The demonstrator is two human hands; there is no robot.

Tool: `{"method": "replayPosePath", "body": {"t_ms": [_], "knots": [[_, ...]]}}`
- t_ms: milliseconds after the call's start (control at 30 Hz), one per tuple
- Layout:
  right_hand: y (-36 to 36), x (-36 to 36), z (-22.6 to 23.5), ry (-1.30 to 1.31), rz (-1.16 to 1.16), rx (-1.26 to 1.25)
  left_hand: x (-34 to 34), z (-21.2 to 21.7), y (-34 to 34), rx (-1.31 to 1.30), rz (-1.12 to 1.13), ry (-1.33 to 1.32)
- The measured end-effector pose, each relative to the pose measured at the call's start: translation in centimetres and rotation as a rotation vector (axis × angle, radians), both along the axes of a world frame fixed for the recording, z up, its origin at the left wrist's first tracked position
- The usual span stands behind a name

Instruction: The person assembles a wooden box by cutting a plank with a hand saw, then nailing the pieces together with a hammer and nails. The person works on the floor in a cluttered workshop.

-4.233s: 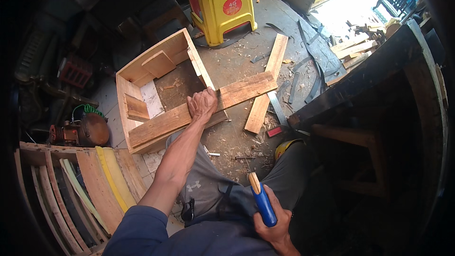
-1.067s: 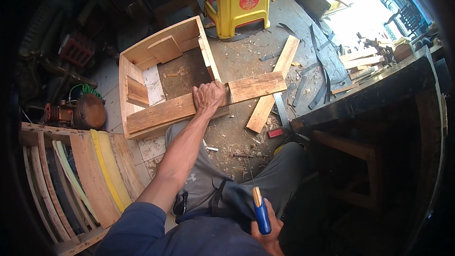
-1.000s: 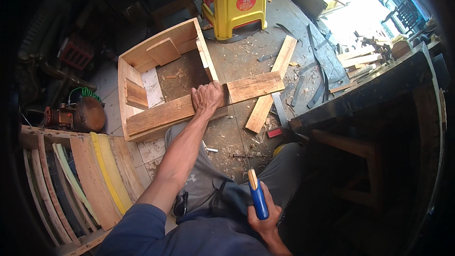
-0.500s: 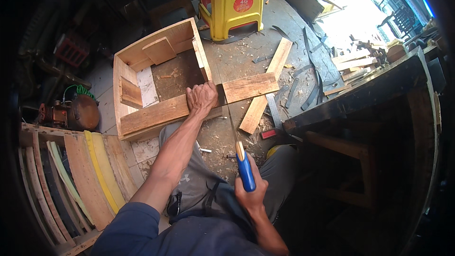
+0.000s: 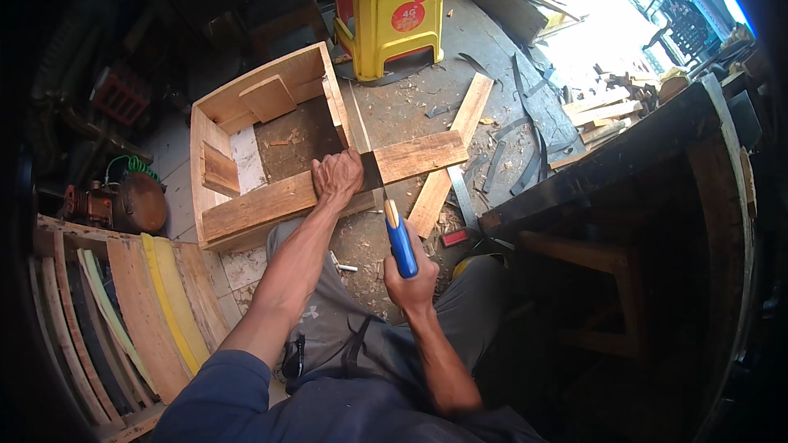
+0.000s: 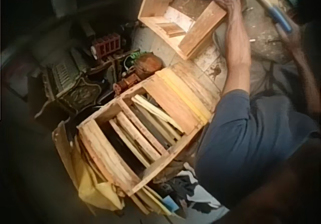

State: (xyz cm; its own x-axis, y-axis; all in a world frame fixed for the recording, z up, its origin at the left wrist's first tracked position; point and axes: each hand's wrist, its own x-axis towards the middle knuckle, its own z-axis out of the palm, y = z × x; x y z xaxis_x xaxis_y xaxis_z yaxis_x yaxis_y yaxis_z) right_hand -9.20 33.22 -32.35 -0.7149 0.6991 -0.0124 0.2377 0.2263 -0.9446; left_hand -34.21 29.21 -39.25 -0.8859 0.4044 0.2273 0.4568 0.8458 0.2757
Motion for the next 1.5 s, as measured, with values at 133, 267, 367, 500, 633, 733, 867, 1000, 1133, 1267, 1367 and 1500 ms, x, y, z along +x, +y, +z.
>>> {"method": "replayPosePath", "body": {"t_ms": [133,267,367,500,633,733,867,1000,1133,1267,1367,1500], "knots": [[-1.3,2.0,0.4,0.015,0.025,0.079,-0.2,0.6,-0.6,-0.023,0.006,-0.050],[-5.6,16.9,5.2,-0.066,0.082,0.235,-0.3,0.3,-1.2,-0.002,0.035,-0.043],[-3.5,10.8,2.2,0.046,0.030,0.143,-0.4,0.3,-0.5,0.025,0.030,-0.012],[0.8,-3.7,-0.9,0.085,0.002,0.147,0.1,-0.2,0.1,0.020,0.003,-0.029],[-3.0,8.4,0.5,0.085,0.040,0.138,-0.2,0.4,-0.6,0.006,0.033,-0.080],[-5.4,17.8,4.5,-0.114,0.104,0.146,-0.1,-0.7,-1.7,0.001,0.049,-0.082],[-1.5,4.2,0.0,0.089,0.001,0.088,-0.2,-0.1,-0.3,0.022,0.032,-0.006],[-0.2,-2.4,-0.5,0.050,0.031,0.083,-0.4,0.1,-0.4,0.005,0.021,-0.088],[-4.4,14.0,1.6,0.055,0.102,0.205,-0.6,0.3,-1.1,-0.015,0.051,-0.133],[-4.1,11.0,1.8,0.088,0.032,0.176,-0.5,-0.8,-1.1,0.006,0.035,-0.027],[0.6,-2.5,-1.5,0.108,-0.020,0.186,-0.3,-0.2,0.5,0.025,0.000,-0.004],[-1.0,1.6,-0.4,0.099,0.025,0.141,-0.8,0.2,-0.4,-0.031,-0.003,-0.084]]}}
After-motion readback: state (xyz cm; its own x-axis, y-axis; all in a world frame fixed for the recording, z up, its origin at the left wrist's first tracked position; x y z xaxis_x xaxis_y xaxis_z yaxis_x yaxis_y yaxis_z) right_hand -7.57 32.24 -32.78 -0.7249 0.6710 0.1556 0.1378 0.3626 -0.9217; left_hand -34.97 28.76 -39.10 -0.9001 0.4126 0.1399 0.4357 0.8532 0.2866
